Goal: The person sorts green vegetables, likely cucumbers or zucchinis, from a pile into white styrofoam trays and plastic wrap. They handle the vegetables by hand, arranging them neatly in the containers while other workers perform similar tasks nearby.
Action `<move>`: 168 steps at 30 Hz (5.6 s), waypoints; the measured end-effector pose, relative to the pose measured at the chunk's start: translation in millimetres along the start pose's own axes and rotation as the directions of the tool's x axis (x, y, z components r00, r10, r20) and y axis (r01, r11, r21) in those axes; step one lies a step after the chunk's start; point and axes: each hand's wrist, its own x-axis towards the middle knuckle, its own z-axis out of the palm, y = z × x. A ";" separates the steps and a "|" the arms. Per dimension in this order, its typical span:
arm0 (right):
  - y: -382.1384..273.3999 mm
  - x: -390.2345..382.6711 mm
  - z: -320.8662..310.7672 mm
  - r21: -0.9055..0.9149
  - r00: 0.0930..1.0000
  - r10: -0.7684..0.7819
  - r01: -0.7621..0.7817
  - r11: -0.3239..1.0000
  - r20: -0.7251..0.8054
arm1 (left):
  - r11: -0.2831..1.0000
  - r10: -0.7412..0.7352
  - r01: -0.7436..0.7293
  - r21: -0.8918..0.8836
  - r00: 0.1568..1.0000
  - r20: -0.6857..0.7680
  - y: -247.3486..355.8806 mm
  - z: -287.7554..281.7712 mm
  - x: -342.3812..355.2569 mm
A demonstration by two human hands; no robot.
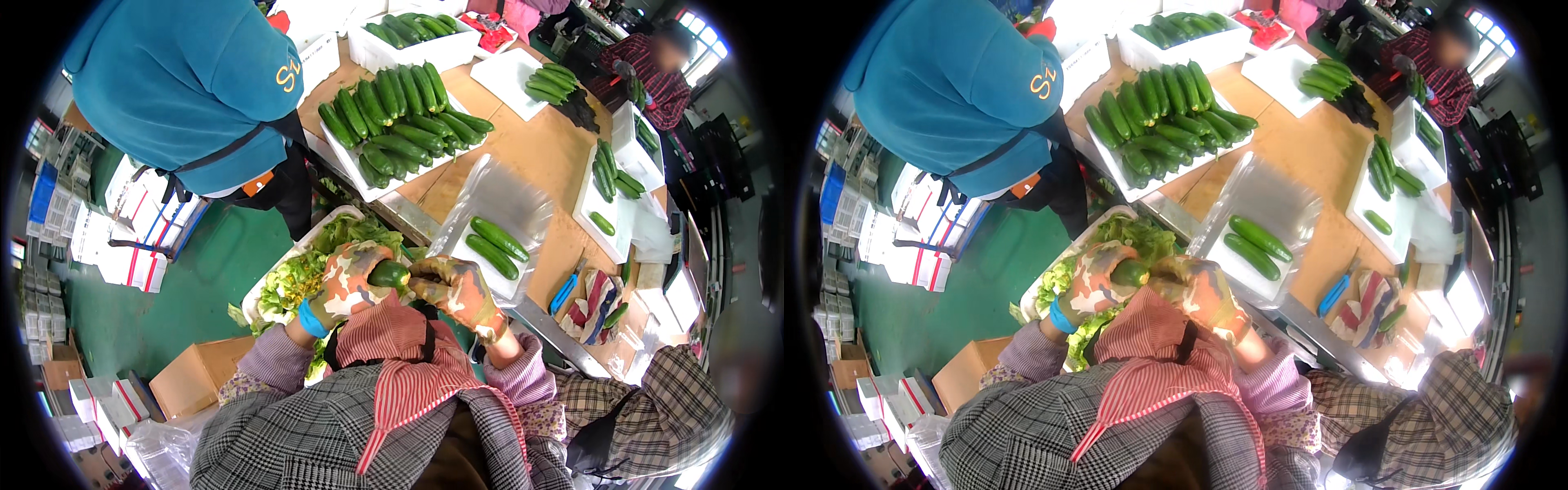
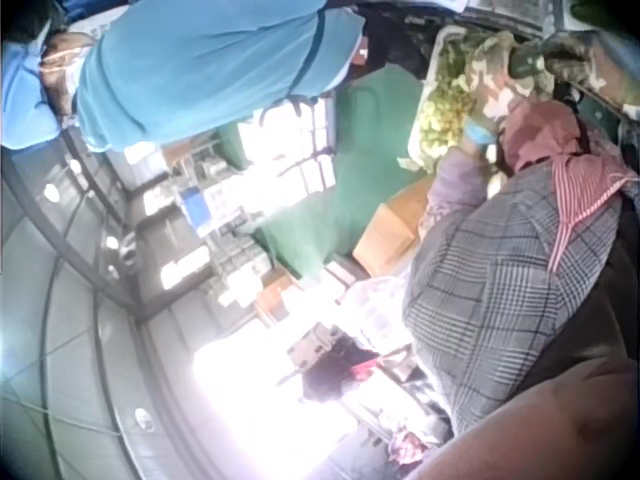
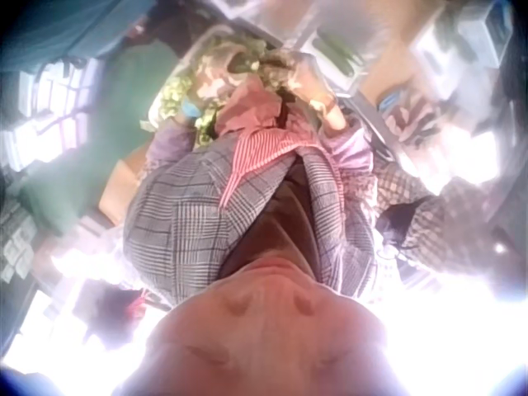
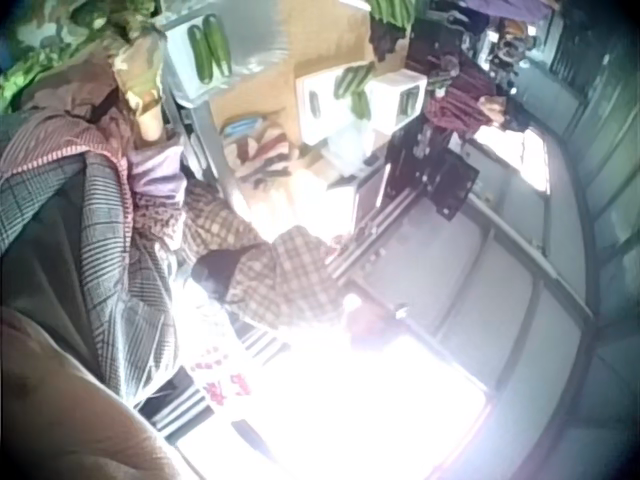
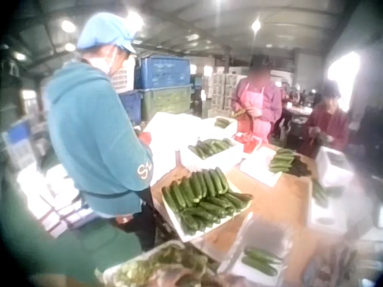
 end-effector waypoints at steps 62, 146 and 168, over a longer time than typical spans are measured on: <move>33.9 15.6 3.8 0.008 0.973 -0.177 0.178 0.984 0.150 | 0.994 0.054 -0.014 -0.106 0.920 0.388 -24.3 -12.7 -10.1; 130.2 -104.4 -56.9 -0.383 0.814 0.045 -0.320 0.867 -0.579 | 0.935 0.356 -0.351 0.056 0.924 -0.142 24.7 111.3 97.0; 116.3 -97.3 -53.0 -0.515 0.781 -0.057 -0.353 0.781 -0.622 | 0.987 0.124 -0.147 -0.068 0.954 -0.273 -8.2 103.3 109.8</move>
